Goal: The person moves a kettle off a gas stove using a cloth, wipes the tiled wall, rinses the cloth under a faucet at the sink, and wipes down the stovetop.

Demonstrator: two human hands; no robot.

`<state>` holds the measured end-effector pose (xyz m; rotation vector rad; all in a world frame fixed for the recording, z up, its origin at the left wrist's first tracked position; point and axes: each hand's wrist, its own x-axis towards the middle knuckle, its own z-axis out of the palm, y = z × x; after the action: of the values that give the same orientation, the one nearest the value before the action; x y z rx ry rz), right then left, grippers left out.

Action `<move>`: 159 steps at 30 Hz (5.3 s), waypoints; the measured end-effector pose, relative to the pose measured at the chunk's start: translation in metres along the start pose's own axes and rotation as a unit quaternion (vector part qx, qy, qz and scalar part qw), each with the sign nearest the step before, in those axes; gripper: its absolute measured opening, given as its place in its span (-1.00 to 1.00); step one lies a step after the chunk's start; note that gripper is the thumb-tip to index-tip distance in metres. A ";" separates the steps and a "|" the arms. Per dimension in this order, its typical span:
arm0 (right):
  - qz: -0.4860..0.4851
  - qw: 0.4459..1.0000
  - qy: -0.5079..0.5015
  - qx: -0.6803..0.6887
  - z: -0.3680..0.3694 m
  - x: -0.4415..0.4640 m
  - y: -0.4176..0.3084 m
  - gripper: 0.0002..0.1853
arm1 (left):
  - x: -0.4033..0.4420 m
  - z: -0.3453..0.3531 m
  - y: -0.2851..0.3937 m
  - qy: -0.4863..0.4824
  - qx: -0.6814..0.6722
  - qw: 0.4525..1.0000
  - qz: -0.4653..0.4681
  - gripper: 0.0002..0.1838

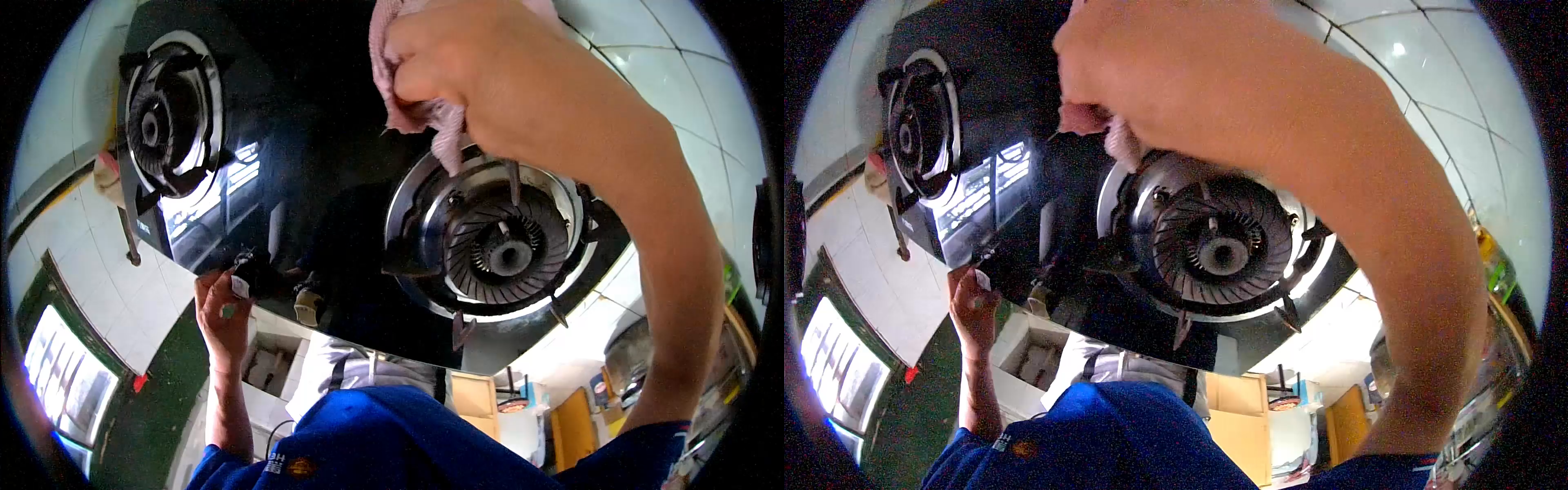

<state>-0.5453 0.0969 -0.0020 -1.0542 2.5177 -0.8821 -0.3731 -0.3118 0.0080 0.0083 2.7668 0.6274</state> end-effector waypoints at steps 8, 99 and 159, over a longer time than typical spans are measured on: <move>-0.035 0.999 0.012 0.007 0.002 0.010 -0.001 -0.84 | -0.002 -0.001 -0.009 -0.005 -0.069 0.998 -0.008 -0.48; 0.094 0.990 -0.086 -0.057 -0.018 -0.005 -0.006 -0.85 | -0.012 0.009 -0.056 0.038 -0.216 0.974 -0.063 -0.56; -0.100 0.985 -0.048 -0.129 0.038 0.048 -0.038 -0.71 | -0.010 0.008 -0.041 0.047 -0.195 0.978 -0.057 -0.58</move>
<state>-0.5408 0.0251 -0.0078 -1.4148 2.5239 -0.5448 -0.3587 -0.3462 -0.0132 -0.2694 2.6568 1.1520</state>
